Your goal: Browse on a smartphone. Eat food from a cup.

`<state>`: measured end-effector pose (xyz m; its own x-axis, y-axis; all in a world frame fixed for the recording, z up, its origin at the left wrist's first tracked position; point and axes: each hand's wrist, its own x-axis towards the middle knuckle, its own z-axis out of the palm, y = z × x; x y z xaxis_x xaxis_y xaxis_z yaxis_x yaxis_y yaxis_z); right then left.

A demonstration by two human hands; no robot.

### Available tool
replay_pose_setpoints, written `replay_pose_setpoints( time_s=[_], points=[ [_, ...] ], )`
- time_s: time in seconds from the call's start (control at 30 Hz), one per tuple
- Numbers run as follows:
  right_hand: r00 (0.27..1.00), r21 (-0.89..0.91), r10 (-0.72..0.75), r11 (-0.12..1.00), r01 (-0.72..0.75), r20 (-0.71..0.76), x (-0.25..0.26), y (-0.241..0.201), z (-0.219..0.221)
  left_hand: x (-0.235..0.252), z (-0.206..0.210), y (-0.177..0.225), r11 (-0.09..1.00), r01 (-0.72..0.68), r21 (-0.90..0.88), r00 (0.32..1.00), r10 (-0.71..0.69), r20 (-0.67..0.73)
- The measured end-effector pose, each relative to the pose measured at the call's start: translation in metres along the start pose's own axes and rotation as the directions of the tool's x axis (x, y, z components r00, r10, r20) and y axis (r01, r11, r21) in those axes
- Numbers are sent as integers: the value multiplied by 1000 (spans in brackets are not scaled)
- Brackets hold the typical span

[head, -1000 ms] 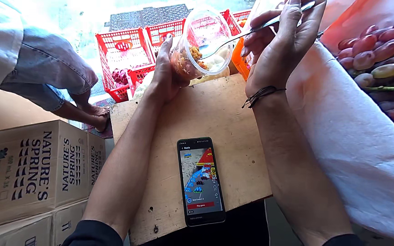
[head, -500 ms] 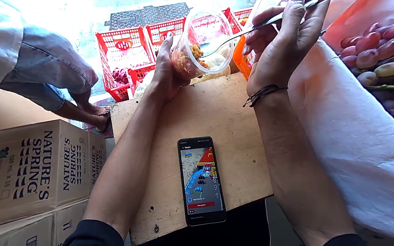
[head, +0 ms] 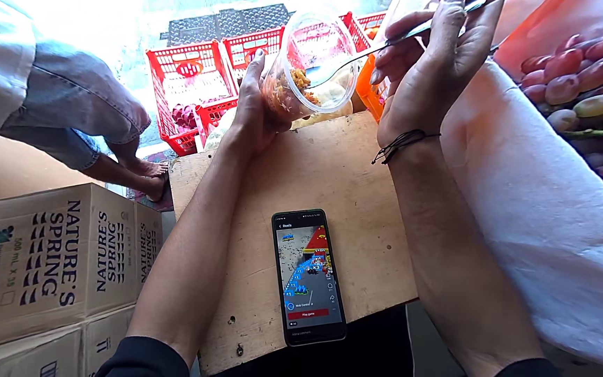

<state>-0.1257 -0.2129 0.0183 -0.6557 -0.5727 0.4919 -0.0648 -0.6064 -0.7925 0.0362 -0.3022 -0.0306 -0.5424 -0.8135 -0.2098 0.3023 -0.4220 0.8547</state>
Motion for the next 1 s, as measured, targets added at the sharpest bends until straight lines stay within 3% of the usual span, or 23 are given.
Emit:
replay_pose_setpoints(
  time_s=[1.0],
  points=[
    [1000,-10,7,1000,-7,3,-1,-1,0,1,-1,-2,1000,-11,9,1000,11,-8]
  ],
)
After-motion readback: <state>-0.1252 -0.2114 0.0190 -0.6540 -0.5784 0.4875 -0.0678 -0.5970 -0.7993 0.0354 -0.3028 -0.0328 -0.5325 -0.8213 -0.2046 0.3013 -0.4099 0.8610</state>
